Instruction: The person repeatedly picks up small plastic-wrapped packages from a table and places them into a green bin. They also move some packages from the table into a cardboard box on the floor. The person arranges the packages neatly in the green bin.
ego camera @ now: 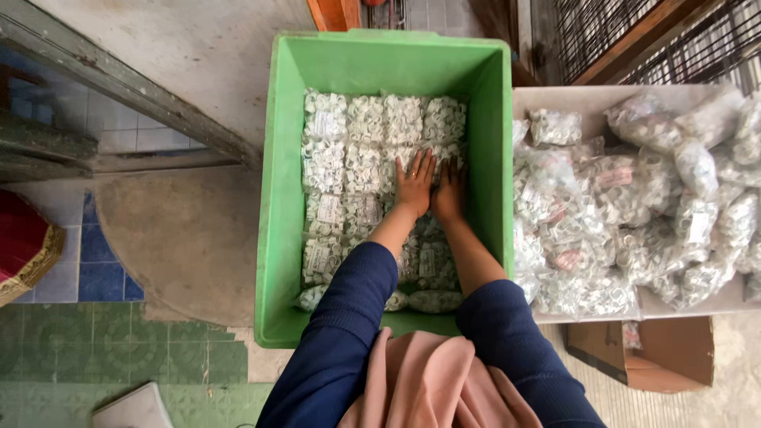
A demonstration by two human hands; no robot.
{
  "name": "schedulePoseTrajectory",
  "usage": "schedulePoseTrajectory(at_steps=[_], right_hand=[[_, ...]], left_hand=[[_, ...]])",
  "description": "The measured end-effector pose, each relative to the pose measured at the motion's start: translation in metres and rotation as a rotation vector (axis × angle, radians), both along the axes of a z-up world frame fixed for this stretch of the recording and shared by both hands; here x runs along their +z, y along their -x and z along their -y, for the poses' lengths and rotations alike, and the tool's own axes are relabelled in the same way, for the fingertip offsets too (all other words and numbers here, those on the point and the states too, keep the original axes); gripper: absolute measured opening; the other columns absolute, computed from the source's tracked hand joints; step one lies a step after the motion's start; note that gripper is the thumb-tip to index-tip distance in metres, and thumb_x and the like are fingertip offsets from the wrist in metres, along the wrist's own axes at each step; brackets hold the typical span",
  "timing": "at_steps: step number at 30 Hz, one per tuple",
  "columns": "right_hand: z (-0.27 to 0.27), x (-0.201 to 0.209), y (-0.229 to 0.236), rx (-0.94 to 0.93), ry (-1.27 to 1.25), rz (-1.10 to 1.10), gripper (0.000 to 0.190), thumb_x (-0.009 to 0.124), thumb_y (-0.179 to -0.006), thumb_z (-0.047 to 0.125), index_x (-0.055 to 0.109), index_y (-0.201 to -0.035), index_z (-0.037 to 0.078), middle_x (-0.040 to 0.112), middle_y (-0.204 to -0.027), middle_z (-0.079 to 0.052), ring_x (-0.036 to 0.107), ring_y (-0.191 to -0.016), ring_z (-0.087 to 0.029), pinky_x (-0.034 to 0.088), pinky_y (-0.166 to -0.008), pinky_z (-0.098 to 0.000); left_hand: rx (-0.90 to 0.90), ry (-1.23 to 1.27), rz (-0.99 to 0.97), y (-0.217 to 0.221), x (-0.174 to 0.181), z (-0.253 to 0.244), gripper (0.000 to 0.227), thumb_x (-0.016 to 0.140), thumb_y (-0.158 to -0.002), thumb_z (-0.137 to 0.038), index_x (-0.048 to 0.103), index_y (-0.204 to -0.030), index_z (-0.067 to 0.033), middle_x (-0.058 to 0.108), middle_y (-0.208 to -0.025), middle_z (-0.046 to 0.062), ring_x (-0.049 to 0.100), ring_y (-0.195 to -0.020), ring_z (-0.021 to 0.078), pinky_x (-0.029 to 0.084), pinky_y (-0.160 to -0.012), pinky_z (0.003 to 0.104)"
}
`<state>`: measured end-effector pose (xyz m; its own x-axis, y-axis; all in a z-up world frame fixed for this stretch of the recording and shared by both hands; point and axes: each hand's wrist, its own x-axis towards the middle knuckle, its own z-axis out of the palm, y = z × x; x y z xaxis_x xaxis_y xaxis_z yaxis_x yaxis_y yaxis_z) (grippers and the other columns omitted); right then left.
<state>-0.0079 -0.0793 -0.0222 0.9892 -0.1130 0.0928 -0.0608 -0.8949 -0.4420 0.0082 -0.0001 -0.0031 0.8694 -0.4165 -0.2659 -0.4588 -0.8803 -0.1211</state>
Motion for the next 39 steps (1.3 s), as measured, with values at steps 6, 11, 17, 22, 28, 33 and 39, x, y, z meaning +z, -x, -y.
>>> schedulePoseTrajectory(at_steps=[6, 11, 17, 22, 28, 33, 39], right_hand=[[-0.005, 0.004, 0.006, -0.018, -0.055, -0.043, 0.072, 0.045, -0.099, 0.048, 0.028, -0.15, 0.0, 0.026, -0.154, -0.026, 0.018, -0.141, -0.051, 0.017, -0.115, -0.0602], [-0.004, -0.003, 0.002, -0.026, -0.017, -0.109, 0.079, 0.042, -0.097, 0.057, 0.024, -0.152, 0.003, 0.021, -0.156, -0.023, 0.015, -0.143, -0.049, 0.02, -0.115, -0.057], [-0.003, -0.001, -0.001, -0.03, 0.009, -0.19, 0.082, 0.042, -0.095, 0.059, 0.024, -0.152, 0.003, 0.022, -0.156, -0.022, 0.016, -0.143, -0.047, 0.023, -0.115, -0.0552], [0.001, 0.013, -0.007, -0.031, -0.009, -0.379, 0.08, 0.032, -0.097, 0.061, 0.018, -0.155, 0.007, 0.014, -0.16, -0.018, 0.009, -0.146, -0.044, 0.016, -0.119, -0.0539], [0.008, 0.032, -0.017, -0.043, -0.182, -0.507, 0.075, 0.034, -0.092, 0.062, 0.028, -0.151, 0.016, 0.033, -0.152, -0.016, 0.039, -0.137, -0.037, 0.038, -0.108, -0.0504], [0.013, 0.063, -0.02, 0.079, -0.362, -0.319, 0.054, 0.042, -0.094, 0.019, 0.041, -0.148, 0.013, 0.033, -0.15, -0.019, 0.044, -0.132, -0.042, 0.04, -0.108, -0.0505], [0.061, 0.088, -0.009, 0.243, -0.589, 0.308, 0.043, 0.053, -0.094, 0.007, 0.052, -0.136, 0.004, 0.048, -0.139, -0.026, 0.045, -0.129, -0.045, 0.042, -0.106, -0.0527]], left_hand=[[-0.054, -0.22, 0.172, 0.007, 0.004, -0.001, 0.063, 0.035, -0.106, -0.018, 0.0, -0.157, -0.0105, -0.009, -0.163, 0.006, -0.007, -0.15, 0.0262, -0.005, -0.116, 0.065], [-0.005, -0.305, 0.338, 0.014, 0.001, 0.003, 0.052, 0.028, -0.107, -0.01, 0.01, -0.155, -0.0092, -0.003, -0.162, 0.008, 0.001, -0.15, 0.0247, -0.008, -0.12, 0.061], [-0.049, -0.307, 0.302, 0.006, -0.006, 0.003, 0.056, 0.03, -0.106, -0.01, 0.002, -0.155, -0.0104, -0.011, -0.161, 0.008, -0.007, -0.149, 0.0271, -0.008, -0.119, 0.064], [-0.089, -0.342, 0.105, -0.009, -0.012, 0.008, 0.074, 0.044, -0.103, -0.02, -0.008, -0.155, -0.013, -0.028, -0.157, 0.007, -0.019, -0.147, 0.0317, -0.008, -0.115, 0.068], [-0.047, -0.201, -0.024, -0.009, -0.004, 0.012, 0.093, 0.056, -0.094, -0.011, -0.017, -0.152, -0.0165, -0.033, -0.155, 0.003, -0.022, -0.146, 0.0293, -0.01, -0.114, 0.069], [-0.023, 0.143, 0.092, -0.012, 0.017, 0.022, 0.079, 0.058, -0.095, -0.016, 0.004, -0.152, -0.0126, -0.014, -0.158, 0.005, -0.012, -0.148, 0.0291, -0.004, -0.117, 0.065], [-0.01, 0.578, 0.24, -0.025, 0.044, 0.049, 0.066, 0.06, -0.096, -0.022, 0.029, -0.152, -0.0078, 0.008, -0.161, 0.008, -0.001, -0.149, 0.0291, 0.004, -0.12, 0.06]])
